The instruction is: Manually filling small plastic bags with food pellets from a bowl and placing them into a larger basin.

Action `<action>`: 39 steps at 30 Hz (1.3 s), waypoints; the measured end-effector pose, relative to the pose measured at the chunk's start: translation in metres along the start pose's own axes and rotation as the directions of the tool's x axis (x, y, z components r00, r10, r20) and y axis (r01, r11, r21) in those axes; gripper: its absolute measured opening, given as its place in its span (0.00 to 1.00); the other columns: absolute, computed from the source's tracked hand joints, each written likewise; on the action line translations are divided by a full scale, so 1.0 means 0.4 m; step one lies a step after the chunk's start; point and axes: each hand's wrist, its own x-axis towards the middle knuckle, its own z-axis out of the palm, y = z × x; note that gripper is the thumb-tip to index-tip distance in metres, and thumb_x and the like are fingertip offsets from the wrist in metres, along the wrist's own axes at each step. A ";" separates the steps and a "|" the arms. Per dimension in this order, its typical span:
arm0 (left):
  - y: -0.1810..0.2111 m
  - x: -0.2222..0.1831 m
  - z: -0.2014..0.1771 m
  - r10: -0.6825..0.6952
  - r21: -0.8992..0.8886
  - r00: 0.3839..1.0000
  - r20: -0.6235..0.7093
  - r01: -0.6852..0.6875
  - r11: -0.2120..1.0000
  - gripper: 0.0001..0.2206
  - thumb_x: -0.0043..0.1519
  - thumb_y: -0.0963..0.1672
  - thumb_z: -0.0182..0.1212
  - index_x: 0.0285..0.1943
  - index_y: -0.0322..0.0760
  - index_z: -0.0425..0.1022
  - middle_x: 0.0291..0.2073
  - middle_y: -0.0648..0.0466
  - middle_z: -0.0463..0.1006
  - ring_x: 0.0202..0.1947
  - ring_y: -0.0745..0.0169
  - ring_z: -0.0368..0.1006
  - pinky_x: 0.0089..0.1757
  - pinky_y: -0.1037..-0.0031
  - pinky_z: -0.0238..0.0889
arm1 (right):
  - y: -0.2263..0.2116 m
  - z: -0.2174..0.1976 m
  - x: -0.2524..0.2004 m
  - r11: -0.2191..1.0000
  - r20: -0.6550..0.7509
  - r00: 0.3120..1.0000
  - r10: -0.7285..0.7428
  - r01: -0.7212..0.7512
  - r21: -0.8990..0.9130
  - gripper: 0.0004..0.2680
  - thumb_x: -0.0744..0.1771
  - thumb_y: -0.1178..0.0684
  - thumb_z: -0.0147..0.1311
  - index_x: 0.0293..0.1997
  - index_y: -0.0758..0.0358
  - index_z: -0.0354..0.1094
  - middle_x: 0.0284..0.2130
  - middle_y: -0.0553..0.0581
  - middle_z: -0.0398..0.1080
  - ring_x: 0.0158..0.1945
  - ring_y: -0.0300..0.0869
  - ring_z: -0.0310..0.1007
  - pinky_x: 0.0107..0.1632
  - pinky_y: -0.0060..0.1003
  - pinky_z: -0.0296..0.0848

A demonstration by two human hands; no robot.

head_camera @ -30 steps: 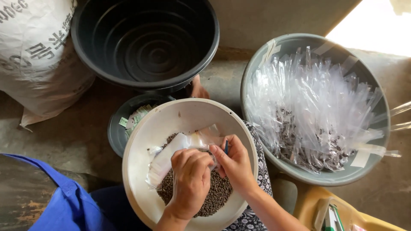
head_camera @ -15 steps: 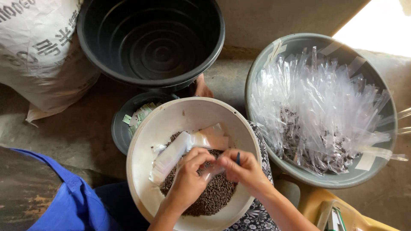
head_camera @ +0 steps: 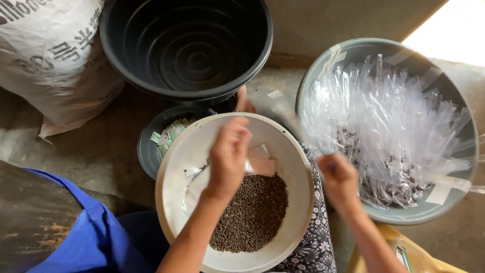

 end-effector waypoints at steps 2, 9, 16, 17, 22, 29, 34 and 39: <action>-0.111 -0.103 0.059 0.019 0.318 0.959 0.284 -0.113 0.941 0.01 0.65 0.37 0.58 0.42 0.34 0.74 0.45 0.44 0.77 0.52 0.50 0.73 0.51 0.64 0.69 | 0.139 -0.049 0.012 0.986 -0.062 0.998 0.011 -0.021 -0.163 0.03 0.69 0.58 0.58 0.36 0.61 0.71 0.29 0.63 0.68 0.31 0.54 0.68 0.36 0.44 0.66; -0.193 -0.194 0.101 0.008 0.552 0.855 0.518 -0.341 0.761 0.04 0.52 0.36 0.67 0.32 0.35 0.77 0.28 0.51 0.74 0.33 0.53 0.73 0.38 0.65 0.66 | 0.265 -0.095 0.006 0.918 -0.110 0.989 0.097 -0.132 -0.373 0.10 0.74 0.49 0.52 0.53 0.64 0.73 0.41 0.70 0.65 0.47 0.68 0.70 0.52 0.53 0.69; 0.043 -0.070 -0.021 -0.213 0.260 0.940 0.266 0.143 0.955 0.04 0.52 0.40 0.74 0.32 0.41 0.82 0.25 0.56 0.80 0.27 0.63 0.77 0.30 0.76 0.71 | -0.165 0.039 0.006 0.874 0.086 0.950 0.301 -0.310 0.373 0.17 0.73 0.41 0.45 0.39 0.62 0.78 0.27 0.58 0.75 0.31 0.41 0.72 0.39 0.35 0.72; 0.092 -0.053 -0.040 -0.150 0.158 0.947 0.285 0.108 0.982 0.02 0.57 0.40 0.71 0.34 0.41 0.83 0.28 0.54 0.81 0.31 0.60 0.77 0.35 0.75 0.70 | -0.247 0.057 0.014 0.833 0.274 0.940 0.204 -0.314 0.456 0.12 0.70 0.47 0.48 0.52 0.63 0.72 0.28 0.59 0.77 0.30 0.40 0.74 0.36 0.32 0.73; 0.330 -0.020 -0.156 -0.106 -0.125 0.943 0.315 0.152 0.981 0.05 0.56 0.37 0.68 0.41 0.33 0.81 0.41 0.52 0.81 0.42 0.64 0.76 0.47 0.77 0.73 | -0.278 0.176 0.010 0.757 0.647 0.757 -0.091 -0.369 0.539 0.13 0.63 0.63 0.56 0.53 0.68 0.67 0.47 0.62 0.73 0.49 0.45 0.76 0.48 0.35 0.80; 0.359 -0.054 -0.234 -0.231 -0.502 0.960 0.158 0.279 0.818 0.16 0.53 0.32 0.69 0.40 0.37 0.67 0.36 0.51 0.76 0.37 0.65 0.75 0.46 0.75 0.71 | -0.230 0.206 -0.013 0.863 0.829 0.451 0.330 -0.500 -0.071 0.04 0.67 0.59 0.52 0.37 0.66 0.73 0.20 0.53 0.72 0.18 0.37 0.69 0.22 0.30 0.68; 0.231 -0.171 -0.157 -0.369 -0.334 0.909 0.196 0.415 0.846 0.12 0.52 0.37 0.73 0.32 0.37 0.70 0.30 0.55 0.79 0.31 0.68 0.72 0.41 0.77 0.68 | -0.280 0.119 0.023 0.644 0.755 0.494 0.431 -0.755 0.126 0.11 0.72 0.51 0.46 0.37 0.70 0.67 0.20 0.59 0.69 0.20 0.44 0.69 0.24 0.37 0.71; 0.177 -0.249 -0.067 -0.410 -0.066 0.889 0.201 0.430 0.900 0.14 0.46 0.37 0.78 0.34 0.36 0.75 0.26 0.57 0.81 0.24 0.69 0.75 0.31 0.80 0.71 | -0.402 -0.018 0.078 0.786 0.653 0.747 0.128 -0.478 0.393 0.12 0.70 0.50 0.47 0.32 0.69 0.69 0.19 0.55 0.67 0.20 0.38 0.66 0.23 0.32 0.69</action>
